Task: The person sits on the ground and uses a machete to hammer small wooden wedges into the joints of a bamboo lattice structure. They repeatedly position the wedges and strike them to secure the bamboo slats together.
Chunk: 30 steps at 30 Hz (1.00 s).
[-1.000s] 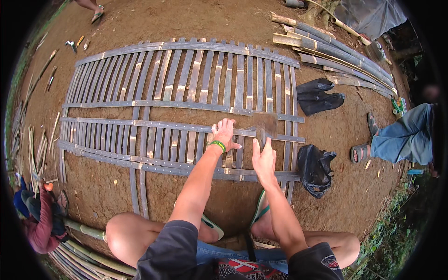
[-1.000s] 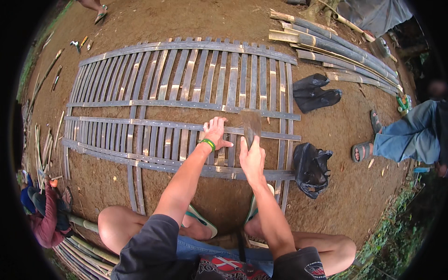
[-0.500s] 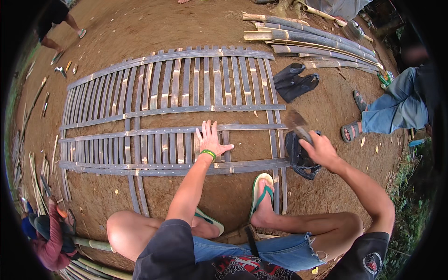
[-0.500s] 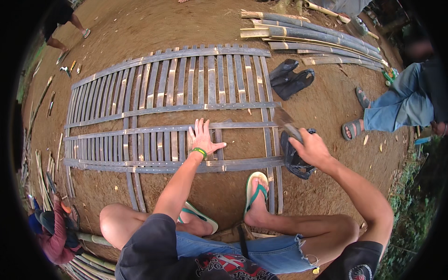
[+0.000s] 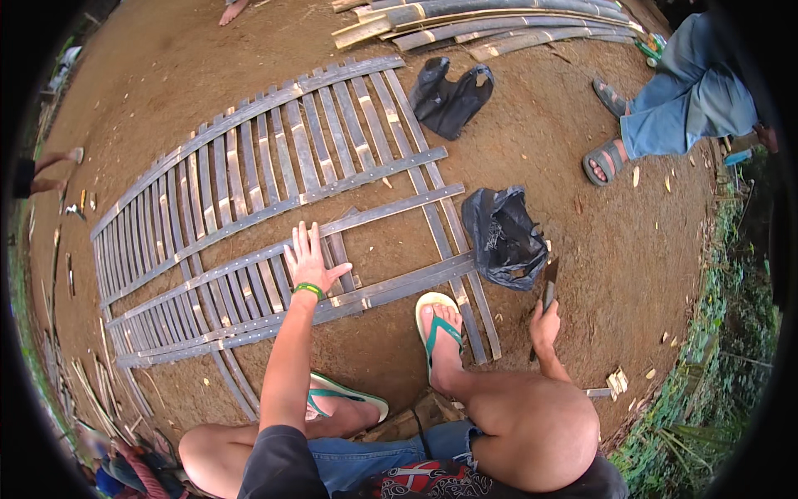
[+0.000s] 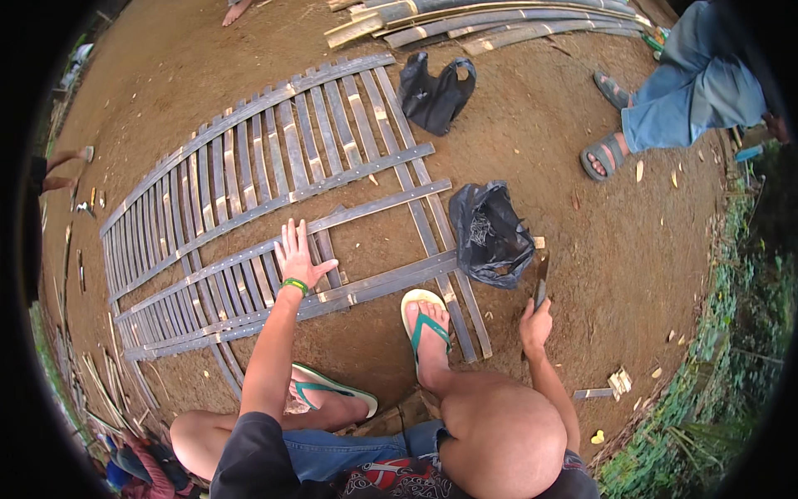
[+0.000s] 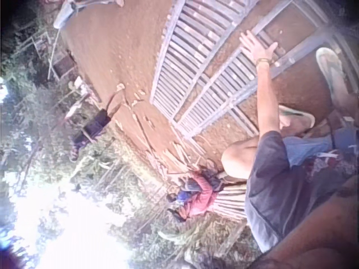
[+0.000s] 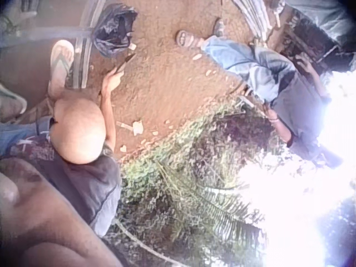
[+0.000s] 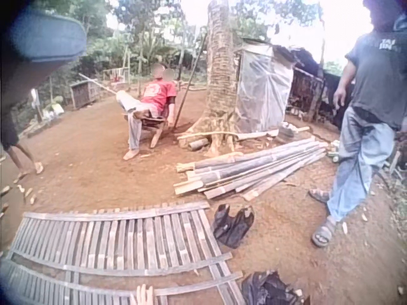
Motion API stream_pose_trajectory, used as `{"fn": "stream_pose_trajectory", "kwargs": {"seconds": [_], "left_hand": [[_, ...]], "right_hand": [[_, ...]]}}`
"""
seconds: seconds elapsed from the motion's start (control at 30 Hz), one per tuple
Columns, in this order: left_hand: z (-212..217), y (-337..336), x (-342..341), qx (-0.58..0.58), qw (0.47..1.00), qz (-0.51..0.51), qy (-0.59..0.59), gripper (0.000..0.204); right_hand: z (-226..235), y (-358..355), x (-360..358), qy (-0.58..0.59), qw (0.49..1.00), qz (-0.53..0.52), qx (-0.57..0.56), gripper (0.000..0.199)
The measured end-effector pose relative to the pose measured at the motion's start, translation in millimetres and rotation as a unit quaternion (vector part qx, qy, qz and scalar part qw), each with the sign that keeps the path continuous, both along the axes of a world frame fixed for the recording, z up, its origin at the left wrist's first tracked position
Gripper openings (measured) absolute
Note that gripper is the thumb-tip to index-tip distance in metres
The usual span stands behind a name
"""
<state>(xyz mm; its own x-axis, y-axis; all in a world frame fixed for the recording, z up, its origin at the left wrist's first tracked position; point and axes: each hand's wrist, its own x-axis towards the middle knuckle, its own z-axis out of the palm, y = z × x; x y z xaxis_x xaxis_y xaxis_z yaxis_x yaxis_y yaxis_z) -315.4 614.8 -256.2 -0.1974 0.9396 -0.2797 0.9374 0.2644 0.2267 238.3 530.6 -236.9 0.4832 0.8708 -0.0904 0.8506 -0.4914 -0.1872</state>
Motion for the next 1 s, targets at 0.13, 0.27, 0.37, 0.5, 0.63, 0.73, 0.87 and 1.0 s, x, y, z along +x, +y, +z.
{"fn": "stream_pose_trajectory", "kwargs": {"seconds": [0.13, 0.27, 0.37, 0.5, 0.63, 0.73, 0.87, 1.0], "left_hand": [[-10, 2, 9, 0.018, 1.0, -0.018, 0.018, 0.139], [-13, -4, 0, 0.011, 0.999, -0.006, 0.048, 0.14], [-16, -5, -3, 0.012, 0.999, -0.006, 0.049, 0.142], [-17, 3, 6, 0.03, 0.998, -0.026, 0.045, 0.143], [-12, -4, 8, 0.045, 0.999, -0.004, 0.014, 0.134], [-8, -20, 12, 0.086, 0.995, 0.043, -0.022, 0.115], [-2, -70, 22, 0.191, 0.971, 0.12, -0.074, 0.083], [8, -121, 56, 0.176, 0.981, 0.04, -0.078, 0.091]], "right_hand": [[-2, -1, -3, -0.054, 0.998, 0.033, 0.009, 0.041], [99, 86, -77, 0.031, 0.94, 0.256, 0.224, 0.027], [117, 139, -126, 0.247, 0.897, 0.342, 0.13, 0.011], [16, 181, -99, -0.044, 0.932, 0.36, -0.022, 0.012], [-18, 198, -88, -0.02, 0.954, 0.274, -0.118, 0.012], [-14, 194, -85, -0.055, 0.948, 0.303, -0.079, 0.01], [63, 185, -123, 0.067, 0.952, 0.296, -0.047, 0.01], [93, 167, -122, 0.06, 0.933, 0.278, 0.219, 0.015]]}}
